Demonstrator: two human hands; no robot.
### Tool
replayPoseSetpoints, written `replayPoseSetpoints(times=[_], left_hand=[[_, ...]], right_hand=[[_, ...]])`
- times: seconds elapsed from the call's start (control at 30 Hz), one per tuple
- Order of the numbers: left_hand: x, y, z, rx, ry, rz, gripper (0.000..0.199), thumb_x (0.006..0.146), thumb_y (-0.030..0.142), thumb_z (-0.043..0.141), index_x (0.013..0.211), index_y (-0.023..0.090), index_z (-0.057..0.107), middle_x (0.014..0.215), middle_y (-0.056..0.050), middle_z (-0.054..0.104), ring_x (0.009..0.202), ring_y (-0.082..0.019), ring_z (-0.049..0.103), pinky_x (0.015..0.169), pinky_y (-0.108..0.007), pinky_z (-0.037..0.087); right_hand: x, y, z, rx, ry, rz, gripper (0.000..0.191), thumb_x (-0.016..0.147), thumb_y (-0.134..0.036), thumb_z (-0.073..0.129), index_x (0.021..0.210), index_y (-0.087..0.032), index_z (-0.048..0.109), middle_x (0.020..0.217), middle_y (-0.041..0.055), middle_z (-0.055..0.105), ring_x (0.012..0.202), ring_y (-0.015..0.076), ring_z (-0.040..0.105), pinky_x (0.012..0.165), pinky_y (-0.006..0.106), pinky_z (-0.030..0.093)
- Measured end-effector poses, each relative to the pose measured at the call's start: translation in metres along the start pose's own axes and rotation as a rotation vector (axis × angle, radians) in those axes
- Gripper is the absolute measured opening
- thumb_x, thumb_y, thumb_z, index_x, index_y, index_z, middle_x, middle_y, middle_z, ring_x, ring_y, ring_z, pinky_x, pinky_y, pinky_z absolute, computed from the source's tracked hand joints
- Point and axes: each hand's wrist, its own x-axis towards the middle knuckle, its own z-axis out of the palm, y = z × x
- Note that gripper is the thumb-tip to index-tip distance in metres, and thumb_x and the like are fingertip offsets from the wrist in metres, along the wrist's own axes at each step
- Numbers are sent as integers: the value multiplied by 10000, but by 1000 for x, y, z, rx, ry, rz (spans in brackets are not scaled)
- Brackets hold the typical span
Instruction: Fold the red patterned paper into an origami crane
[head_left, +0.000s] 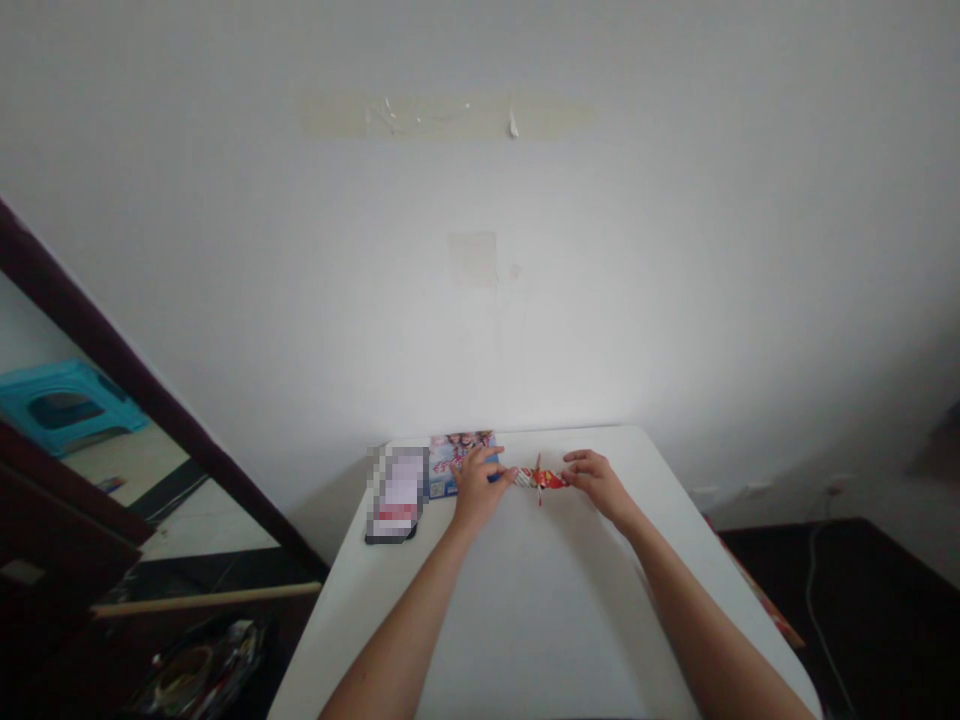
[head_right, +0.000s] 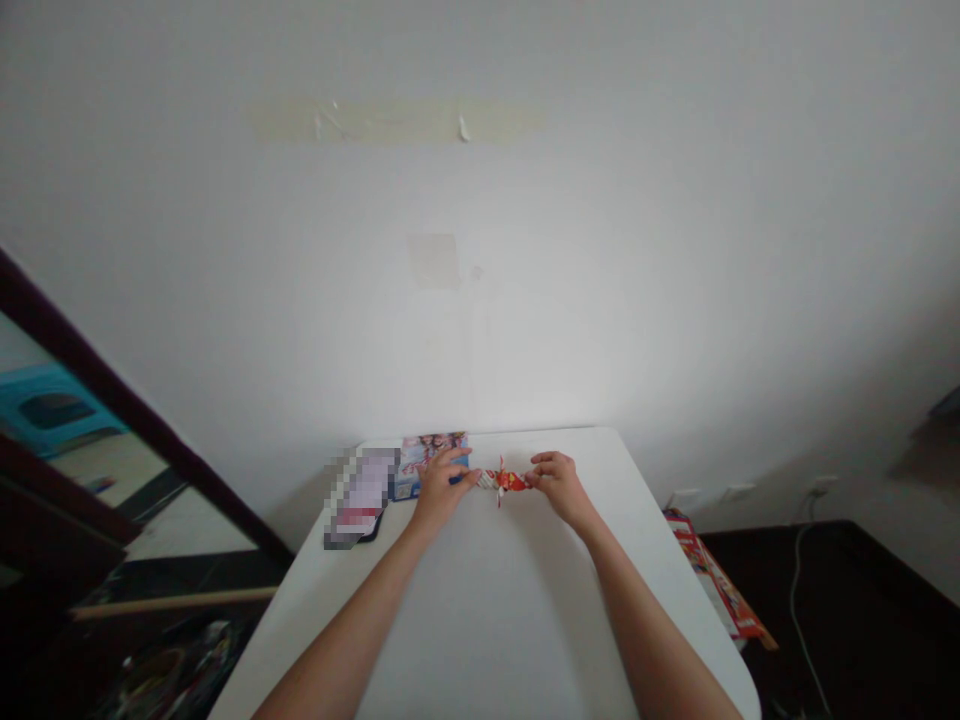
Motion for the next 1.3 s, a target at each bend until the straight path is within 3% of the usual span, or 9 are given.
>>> replayPoseSetpoints(times=[0.13,0.27,0.47,0.63,0.8,1.03,1.3], left_hand=[[-5,6,-1,101,-9,-1,87,797,359,774,836,286,803,1309,-57,677,1372,-340,440,1186,-698,137],[-10,7,-2,219,-76,19,291,740,375,834,1028,367,789,1406,-54,611,1430,-388,359,1160,-759,57],[-12,6,-3,290,-158,39,342,692,365,870,1021,413,788,1479,-26,546,1465,-418,287,1138,-791,-6],[-12,7,-3,292,-159,34,301,708,355,858,999,404,796,1465,-32,558,1452,-420,311,1131,-799,-2],[-13,7,-2,282,-141,30,259,747,380,825,1006,385,800,1436,-46,579,1447,-410,317,1150,-776,-3],[-13,3,4,282,-106,38,202,768,401,804,970,387,803,1399,-49,609,1431,-399,340,1158,-768,20],[-14,5,5,242,-89,54,269,794,379,784,1061,352,778,1401,-59,614,1434,-379,358,1181,-733,78]], right_hand=[[-3,1,5,-109,83,46,228,749,-418,657,624,-257,758,1104,75,686,1185,303,521,1091,466,360],[-7,1,11,-200,142,52,224,760,-378,672,591,-244,730,1107,81,663,1244,321,452,1106,480,331],[-10,-4,7,-296,167,2,152,764,-371,716,758,-225,758,1141,117,621,1241,326,451,1114,510,319],[-10,-12,-3,-165,80,-128,249,761,-411,749,966,-270,754,1183,78,673,1233,293,508,1117,497,348],[-12,-19,-1,-47,-8,-115,244,735,-435,780,919,-276,768,1125,69,726,1311,299,488,1120,479,374],[-13,-23,4,-63,-70,-79,194,702,-306,773,893,-275,786,1077,65,724,1254,289,556,1086,435,413],[-10,-22,3,-79,-72,-152,153,714,-333,771,855,-274,786,983,52,745,1130,282,604,1027,421,429]])
